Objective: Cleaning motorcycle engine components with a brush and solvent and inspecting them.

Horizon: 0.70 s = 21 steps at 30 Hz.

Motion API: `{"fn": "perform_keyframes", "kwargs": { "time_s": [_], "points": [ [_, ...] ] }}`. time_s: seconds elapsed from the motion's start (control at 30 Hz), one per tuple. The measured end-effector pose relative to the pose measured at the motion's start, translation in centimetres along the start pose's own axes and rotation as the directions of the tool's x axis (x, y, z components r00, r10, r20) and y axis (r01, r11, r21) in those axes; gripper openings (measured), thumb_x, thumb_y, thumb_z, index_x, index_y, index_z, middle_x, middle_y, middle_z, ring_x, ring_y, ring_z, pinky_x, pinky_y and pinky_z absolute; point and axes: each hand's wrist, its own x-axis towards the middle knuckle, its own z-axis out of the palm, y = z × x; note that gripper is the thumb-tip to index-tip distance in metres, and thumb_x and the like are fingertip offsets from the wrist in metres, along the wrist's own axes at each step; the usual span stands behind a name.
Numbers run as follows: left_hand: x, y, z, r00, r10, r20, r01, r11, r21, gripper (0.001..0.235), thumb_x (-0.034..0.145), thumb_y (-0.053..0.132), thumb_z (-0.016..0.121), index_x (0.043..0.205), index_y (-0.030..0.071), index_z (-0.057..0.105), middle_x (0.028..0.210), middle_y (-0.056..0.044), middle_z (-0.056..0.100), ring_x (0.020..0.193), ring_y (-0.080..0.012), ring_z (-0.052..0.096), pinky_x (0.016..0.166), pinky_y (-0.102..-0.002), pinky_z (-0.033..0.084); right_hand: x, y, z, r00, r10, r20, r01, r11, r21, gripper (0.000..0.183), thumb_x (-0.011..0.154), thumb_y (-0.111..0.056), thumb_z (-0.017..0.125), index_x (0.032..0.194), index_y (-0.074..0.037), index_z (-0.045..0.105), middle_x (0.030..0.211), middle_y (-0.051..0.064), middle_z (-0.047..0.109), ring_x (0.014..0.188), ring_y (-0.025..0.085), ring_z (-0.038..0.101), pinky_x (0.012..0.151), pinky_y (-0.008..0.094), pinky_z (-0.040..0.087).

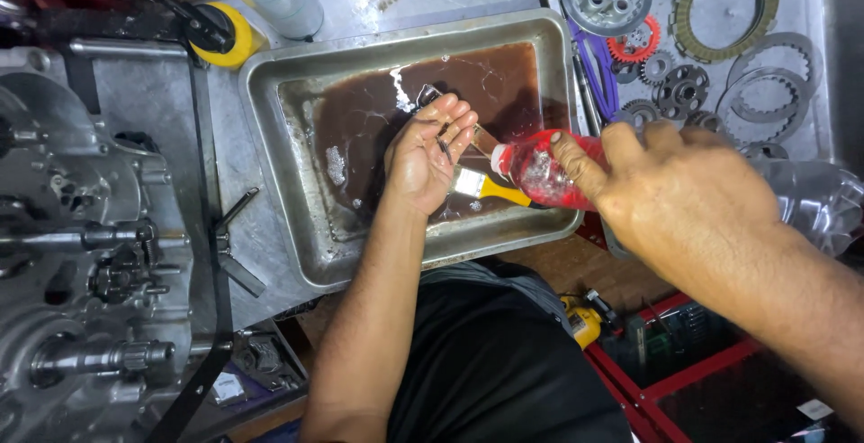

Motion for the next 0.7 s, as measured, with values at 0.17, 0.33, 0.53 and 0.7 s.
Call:
{"fn": "perform_keyframes", "kwargs": {
  "time_s": [0.17,0.33,0.53,0.7],
  "points": [
    [0.0,-0.1,0.0,1.000,-0.003,0.007,0.003,1.000,0.000,0.042,0.088,0.008,0.051,0.126,0.001,0.068,0.121,-0.019,0.072,0.115,-0.0359,0.070,0.099,-0.041,0.056,-0.1,-0.1,0.3,0.999,-0.008,0.046,0.007,1.000,0.009,0.077,0.078,-0.017,0.067,0.152,-0.030,0.052,0.085,-0.002,0.059,0.065,0.019,0.065,0.044,0.030,0.054],
    [-0.6,0.1,0.7,1.000,-0.009,0.004,0.009,1.000,0.015,0.042,0.088,0.007,0.051,0.127,-0.002,0.066,0.123,-0.022,0.071,0.117,-0.0391,0.069,0.097,-0.041,0.057,-0.2,0.1,0.0,0.999,-0.006,0.036,0.008,0.999,-0.048,0.085,0.073,-0.016,0.074,0.153,-0.032,0.052,0.083,-0.004,0.059,0.067,0.016,0.065,0.050,0.029,0.058],
    [-1.9,0.9,2.0,0.998,0.049,-0.050,-0.043,0.991,0.124,0.035,0.094,0.014,0.066,0.125,0.000,0.066,0.103,-0.016,0.076,0.084,-0.0211,0.072,0.071,-0.027,0.054,0.1,0.8,-0.7,0.990,-0.001,0.141,-0.022,0.986,0.163,0.068,0.089,-0.031,0.062,0.155,-0.030,0.045,0.085,0.002,0.060,0.070,0.021,0.071,0.054,0.033,0.065],
    [-4.5,4.4,5.3,0.985,0.133,-0.114,-0.082,0.925,0.370,0.014,0.102,0.013,0.057,0.112,0.008,0.065,0.069,0.002,0.054,0.051,-0.0069,0.040,0.041,-0.023,0.031,1.3,0.7,2.8,0.940,0.238,0.244,-0.334,0.781,0.527,0.077,0.086,-0.058,0.071,0.147,-0.019,0.045,0.090,0.005,0.062,0.072,0.018,0.063,0.053,0.028,0.062]
  ]
}}
